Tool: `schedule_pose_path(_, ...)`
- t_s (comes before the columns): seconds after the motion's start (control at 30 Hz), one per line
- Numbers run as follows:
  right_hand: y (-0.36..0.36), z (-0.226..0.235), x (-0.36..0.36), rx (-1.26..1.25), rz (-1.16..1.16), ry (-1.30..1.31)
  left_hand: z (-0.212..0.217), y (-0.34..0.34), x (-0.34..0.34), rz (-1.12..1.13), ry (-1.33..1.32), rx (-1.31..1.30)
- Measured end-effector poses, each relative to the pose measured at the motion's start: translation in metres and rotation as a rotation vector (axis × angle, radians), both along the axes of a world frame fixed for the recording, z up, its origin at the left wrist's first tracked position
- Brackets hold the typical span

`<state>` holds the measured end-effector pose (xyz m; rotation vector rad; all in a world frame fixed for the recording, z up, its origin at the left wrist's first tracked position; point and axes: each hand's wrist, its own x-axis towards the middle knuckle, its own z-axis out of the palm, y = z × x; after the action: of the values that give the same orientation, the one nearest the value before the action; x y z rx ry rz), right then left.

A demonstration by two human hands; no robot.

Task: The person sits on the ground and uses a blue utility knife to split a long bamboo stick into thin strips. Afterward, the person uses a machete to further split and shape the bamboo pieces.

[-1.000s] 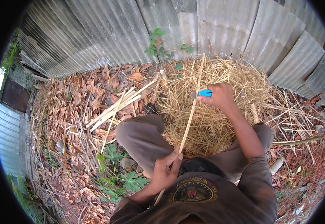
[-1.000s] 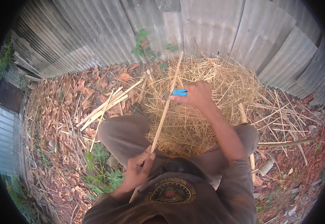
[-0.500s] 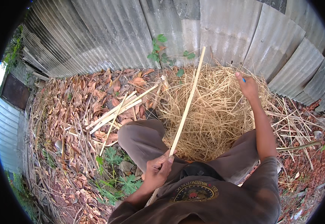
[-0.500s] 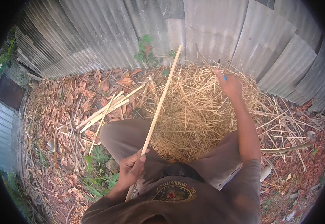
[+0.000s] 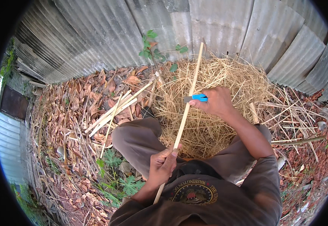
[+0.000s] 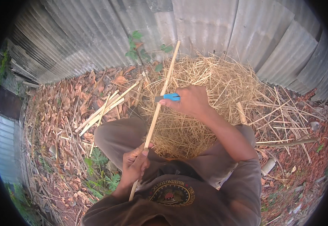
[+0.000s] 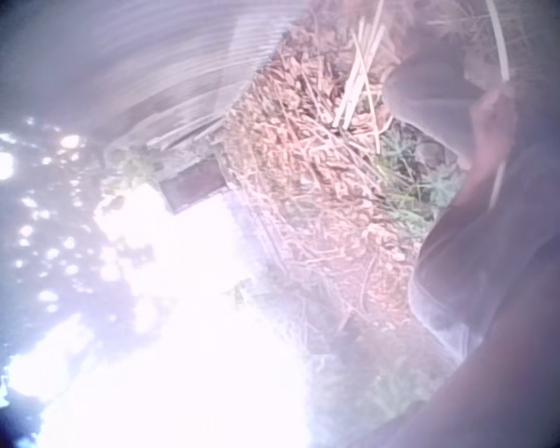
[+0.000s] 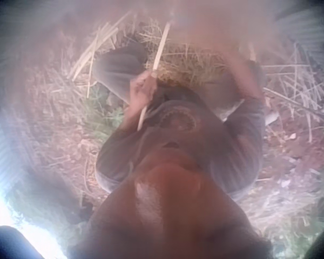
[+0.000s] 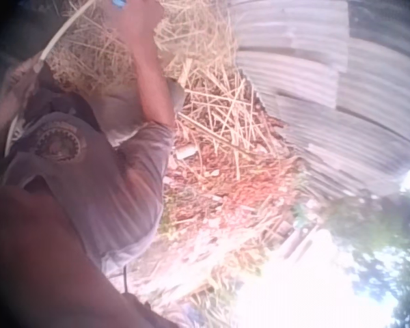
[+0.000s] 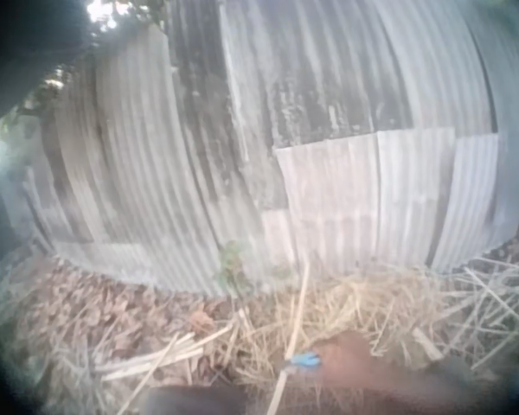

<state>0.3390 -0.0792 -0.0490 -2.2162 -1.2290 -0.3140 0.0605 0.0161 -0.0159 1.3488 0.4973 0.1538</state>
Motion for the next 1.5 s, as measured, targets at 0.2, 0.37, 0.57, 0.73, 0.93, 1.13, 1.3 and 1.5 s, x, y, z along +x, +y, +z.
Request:
schedule_pose_path(0.2, -0.003, 0.003, -0.017, -0.026, 0.122, -0.078, -0.009, 0.002, 0.001, 0.004, -0.064, -0.045)
schedule_pose_path(0.37, -0.001, -0.018, 0.020, -0.044, -0.013, -0.112, -0.006, -0.004, -0.005, -0.034, -0.040, -0.083)
schedule_pose_path(0.57, -0.001, -0.018, 0.062, -0.360, -0.281, 0.056, -0.007, -0.010, -0.024, -0.110, 0.005, -0.069)
schedule_pose_path(0.73, -0.071, 0.006, 0.151, 0.053, -0.739, 0.336, 0.000, 0.001, -0.077, 0.103, 0.033, -0.005)
schedule_pose_path(0.93, -0.029, 0.002, 0.042, -0.024, -0.282, 0.294, 0.006, 0.020, -0.011, 0.085, -0.099, 0.184)
schedule_pose_path(1.13, -0.036, -0.001, 0.029, 0.091, -0.156, 0.338, 0.058, 0.104, 0.097, 0.377, -0.461, 0.359)
schedule_pose_path(1.3, -0.041, -0.012, 0.035, 0.305, 0.078, 0.499, 0.090, 0.122, 0.153, 0.612, -0.756, 0.289)
schedule_pose_path(1.5, -0.031, 0.025, -0.022, 0.189, 0.159, 0.593, 0.057, 0.080, 0.169, 0.662, -0.764, 0.026)
